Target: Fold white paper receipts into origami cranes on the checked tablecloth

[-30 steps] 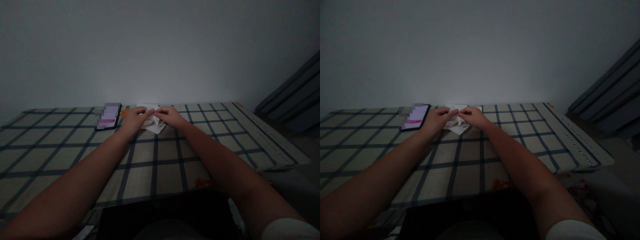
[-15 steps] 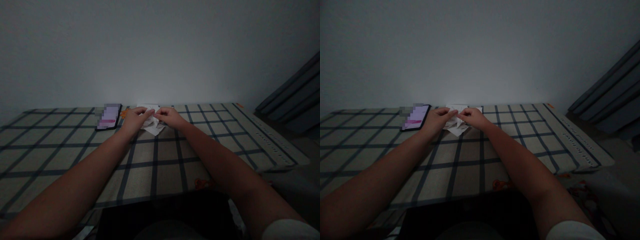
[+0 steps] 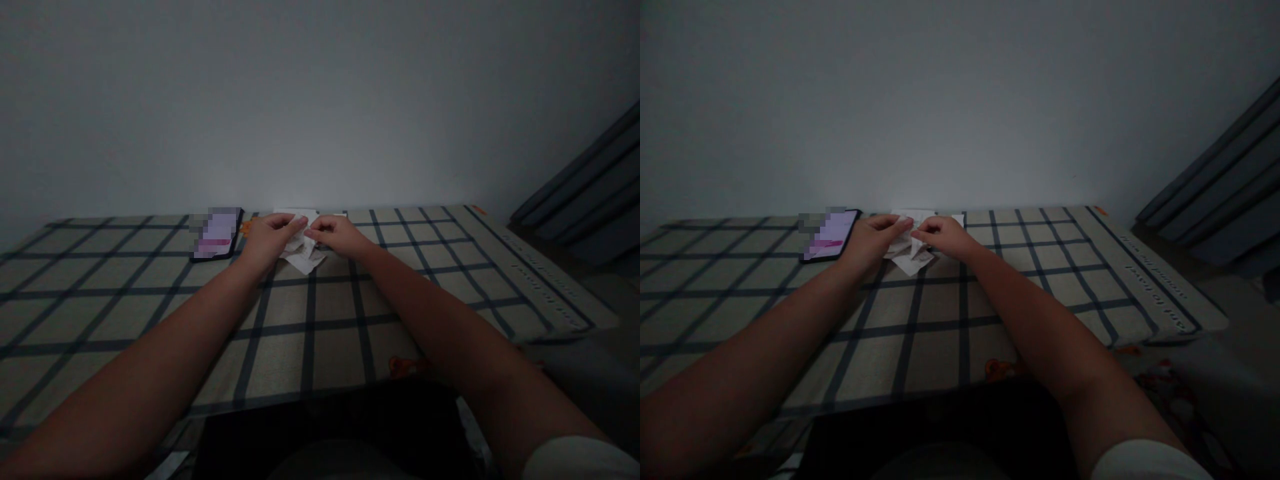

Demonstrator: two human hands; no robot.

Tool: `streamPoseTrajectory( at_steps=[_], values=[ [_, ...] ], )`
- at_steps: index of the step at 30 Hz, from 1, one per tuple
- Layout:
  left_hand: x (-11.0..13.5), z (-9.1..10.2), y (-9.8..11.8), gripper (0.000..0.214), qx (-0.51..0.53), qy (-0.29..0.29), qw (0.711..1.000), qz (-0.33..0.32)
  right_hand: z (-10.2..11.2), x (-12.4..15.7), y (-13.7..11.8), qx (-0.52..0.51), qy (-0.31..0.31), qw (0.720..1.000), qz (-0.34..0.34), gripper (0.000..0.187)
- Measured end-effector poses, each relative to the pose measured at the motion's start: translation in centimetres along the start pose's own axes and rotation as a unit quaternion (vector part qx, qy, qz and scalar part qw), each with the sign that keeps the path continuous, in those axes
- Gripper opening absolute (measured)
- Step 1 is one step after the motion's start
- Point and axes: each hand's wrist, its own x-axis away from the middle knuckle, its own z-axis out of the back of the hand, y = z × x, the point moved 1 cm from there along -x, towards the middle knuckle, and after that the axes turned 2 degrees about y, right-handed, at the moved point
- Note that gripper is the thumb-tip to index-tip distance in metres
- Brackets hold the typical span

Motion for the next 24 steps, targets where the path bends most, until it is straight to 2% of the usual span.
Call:
streamPoseTrajectory(
  at_steps=[5,11,17,24],
  values=[
    [-0.12,0.05,0.00,0.038,-0.022,0.022,0.999,-0.014,-0.08,-0.06,0.25,0.008,-0.003,1.000,0.003,0.031],
    [-0.16,0.10,-0.30,0.036,0.001,0.030,0.999,-0.026,-0.11,-0.02,0.09,0.004,-0.001,1.000,-0.001,0.031],
    [-0.01,0.11,-0.23,0.041,0.007,-0.008,1.000,-0.016,-0.04,0.07,-0.18,0.000,0.010,1.000,-0.018,0.030],
    [0.22,0.06,0.23,0.036,-0.045,-0.030,0.998,-0.037,-0.07,0.18,-0.50,-0.010,0.004,1.000,-0.025,0.028]
  ],
)
